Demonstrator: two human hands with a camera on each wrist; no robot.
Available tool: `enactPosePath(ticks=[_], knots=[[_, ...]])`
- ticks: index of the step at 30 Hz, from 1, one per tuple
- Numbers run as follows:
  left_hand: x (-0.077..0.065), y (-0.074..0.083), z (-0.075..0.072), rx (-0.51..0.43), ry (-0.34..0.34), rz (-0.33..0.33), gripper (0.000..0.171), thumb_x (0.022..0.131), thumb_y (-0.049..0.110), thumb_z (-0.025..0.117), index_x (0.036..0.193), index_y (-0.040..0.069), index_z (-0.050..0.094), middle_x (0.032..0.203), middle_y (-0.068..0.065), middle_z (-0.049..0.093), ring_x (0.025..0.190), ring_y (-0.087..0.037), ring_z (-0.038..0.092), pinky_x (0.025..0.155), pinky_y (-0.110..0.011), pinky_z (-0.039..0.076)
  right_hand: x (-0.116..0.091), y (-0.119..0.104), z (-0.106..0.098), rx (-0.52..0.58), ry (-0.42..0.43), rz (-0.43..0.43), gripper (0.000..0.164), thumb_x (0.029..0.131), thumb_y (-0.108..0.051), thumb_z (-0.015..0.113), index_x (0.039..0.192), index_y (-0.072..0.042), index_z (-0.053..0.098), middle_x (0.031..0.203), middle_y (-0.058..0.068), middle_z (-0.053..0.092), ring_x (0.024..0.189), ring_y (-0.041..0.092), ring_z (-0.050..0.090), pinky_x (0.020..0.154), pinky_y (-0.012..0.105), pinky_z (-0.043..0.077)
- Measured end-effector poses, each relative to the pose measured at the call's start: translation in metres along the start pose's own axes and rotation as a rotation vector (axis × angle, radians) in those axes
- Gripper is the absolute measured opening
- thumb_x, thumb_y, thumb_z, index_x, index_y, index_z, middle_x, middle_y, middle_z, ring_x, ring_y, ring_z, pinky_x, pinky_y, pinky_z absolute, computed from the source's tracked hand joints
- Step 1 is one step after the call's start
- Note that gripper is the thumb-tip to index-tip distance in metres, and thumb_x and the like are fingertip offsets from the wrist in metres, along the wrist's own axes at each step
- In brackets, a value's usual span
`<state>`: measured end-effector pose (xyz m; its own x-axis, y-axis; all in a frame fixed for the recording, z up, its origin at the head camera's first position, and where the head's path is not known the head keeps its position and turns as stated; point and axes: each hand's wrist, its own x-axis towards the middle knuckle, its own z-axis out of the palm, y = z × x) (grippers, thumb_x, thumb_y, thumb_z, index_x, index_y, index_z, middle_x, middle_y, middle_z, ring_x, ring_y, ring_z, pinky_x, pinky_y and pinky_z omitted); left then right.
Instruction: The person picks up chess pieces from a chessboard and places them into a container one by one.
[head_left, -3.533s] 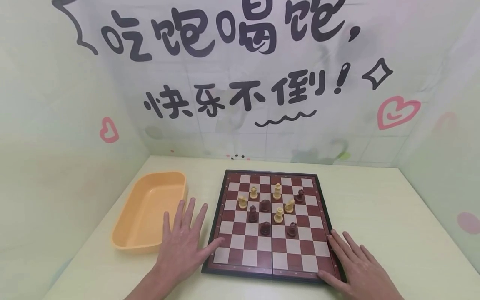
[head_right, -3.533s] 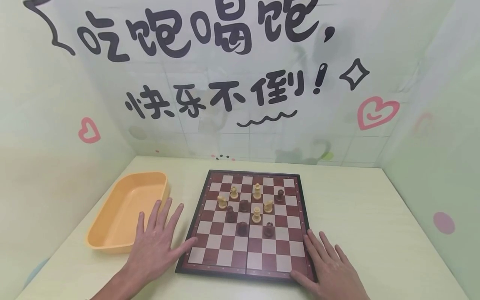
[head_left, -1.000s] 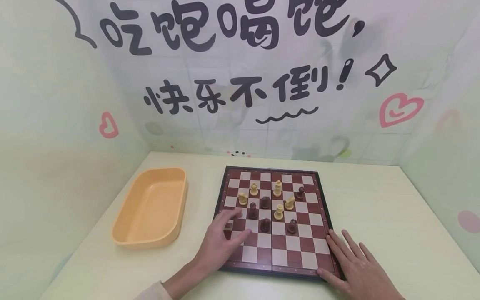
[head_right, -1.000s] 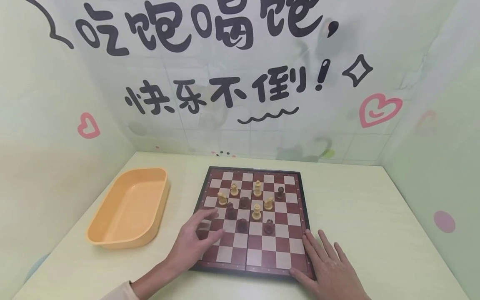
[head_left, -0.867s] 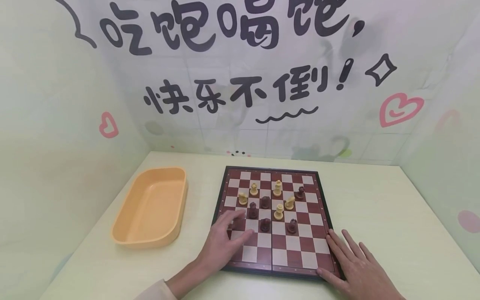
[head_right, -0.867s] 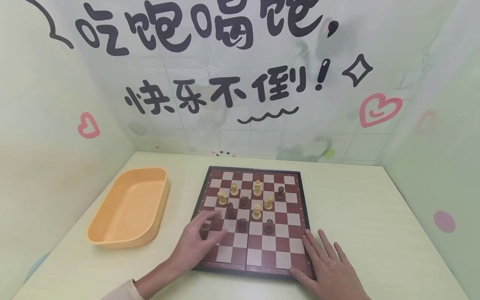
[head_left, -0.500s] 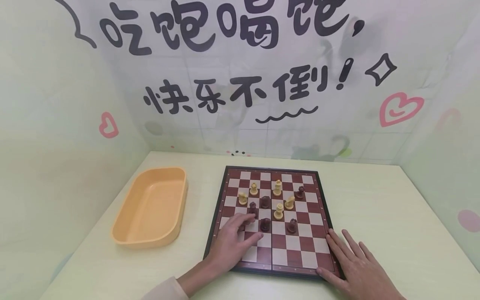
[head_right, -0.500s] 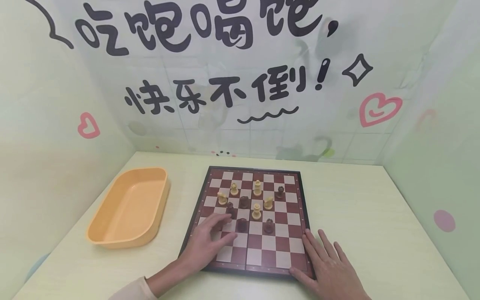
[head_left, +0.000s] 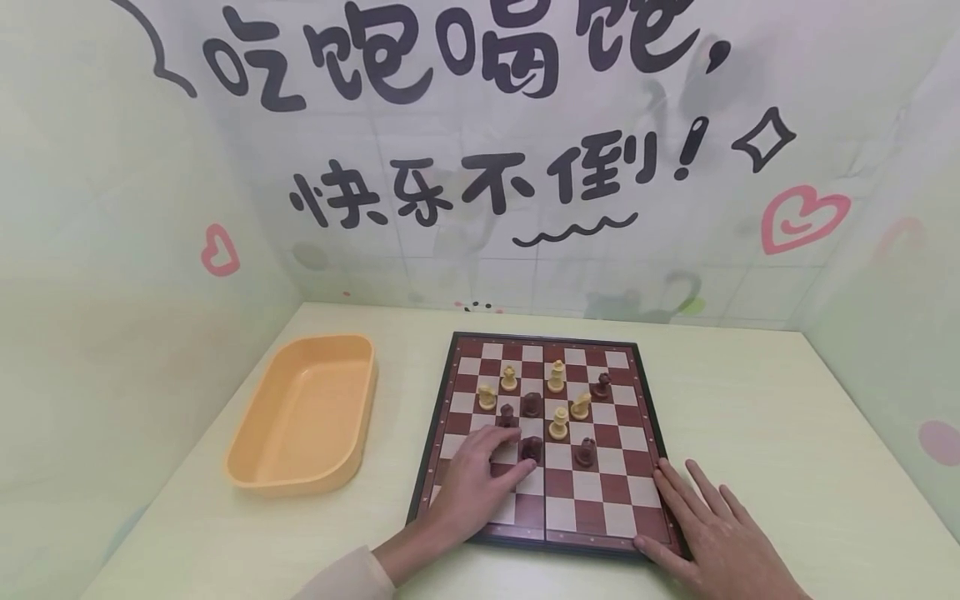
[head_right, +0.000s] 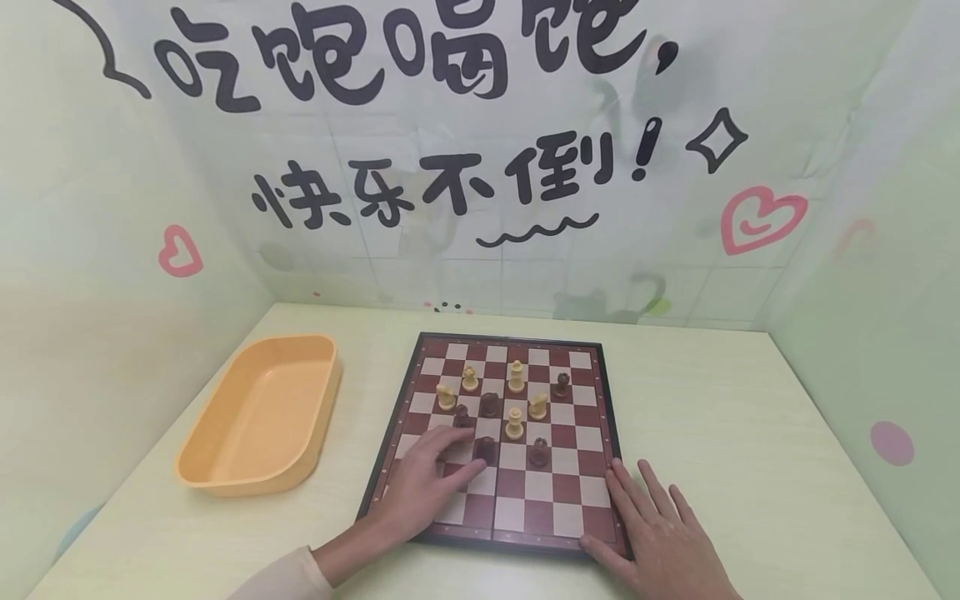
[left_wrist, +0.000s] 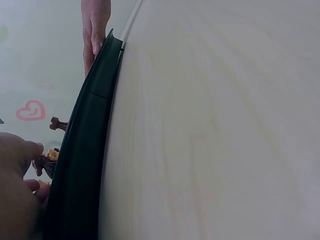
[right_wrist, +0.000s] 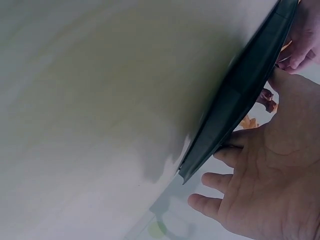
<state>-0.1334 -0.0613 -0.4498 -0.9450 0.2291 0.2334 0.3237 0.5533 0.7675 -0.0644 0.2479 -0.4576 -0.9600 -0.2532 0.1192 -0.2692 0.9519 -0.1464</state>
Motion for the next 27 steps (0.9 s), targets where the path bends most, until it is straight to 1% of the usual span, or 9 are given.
enactPosePath(ticks=[4,8,13,20,27], knots=[[0.001,0.000,0.004,0.006,0.000,0.005,0.048,0.093,0.034,0.076,0.131,0.007,0.065,0.131,-0.006,0.062,0.125,-0.026,0.053,0.108,-0.051,0.041,0.000,0.000,0.001,-0.002,-0.006,0.003,0.091,0.088,-0.071,0.061,0.149,-0.005,0.050,0.156,0.012,0.043,0.144,0.039,0.031,0.111,0.063,0.028],[0.002,0.000,0.009,0.005,0.004,0.002,0.046,0.093,0.033,0.075,0.131,0.008,0.066,0.131,-0.005,0.063,0.126,-0.025,0.052,0.108,-0.052,0.040,0.001,0.000,0.001,-0.003,-0.019,0.012,0.092,0.088,-0.072,0.060,0.150,-0.005,0.049,0.156,0.012,0.043,0.144,0.039,0.030,0.111,0.064,0.028],[0.003,0.002,0.013,0.003,0.013,0.003,0.043,0.093,0.028,0.076,0.130,0.007,0.067,0.128,-0.003,0.065,0.121,-0.023,0.053,0.104,-0.051,0.042,0.001,0.000,0.000,0.007,-0.023,0.016,0.092,0.088,-0.072,0.060,0.150,-0.005,0.050,0.156,0.012,0.043,0.144,0.039,0.030,0.111,0.064,0.027],[0.007,0.006,0.017,0.028,0.028,0.023,0.036,0.094,0.022,0.074,0.126,0.006,0.068,0.123,-0.004,0.067,0.116,-0.022,0.054,0.101,-0.050,0.041,0.000,0.000,0.000,0.005,-0.028,0.025,0.093,0.088,-0.073,0.060,0.150,-0.004,0.049,0.156,0.013,0.043,0.144,0.040,0.030,0.111,0.064,0.028],[0.008,0.005,0.020,0.041,0.054,0.026,0.027,0.095,0.019,0.073,0.119,0.006,0.072,0.115,0.000,0.068,0.109,-0.018,0.055,0.097,-0.047,0.041,0.001,0.000,0.000,0.017,-0.019,0.018,0.091,0.088,-0.071,0.061,0.149,-0.004,0.051,0.155,0.013,0.044,0.144,0.039,0.030,0.111,0.064,0.028]])
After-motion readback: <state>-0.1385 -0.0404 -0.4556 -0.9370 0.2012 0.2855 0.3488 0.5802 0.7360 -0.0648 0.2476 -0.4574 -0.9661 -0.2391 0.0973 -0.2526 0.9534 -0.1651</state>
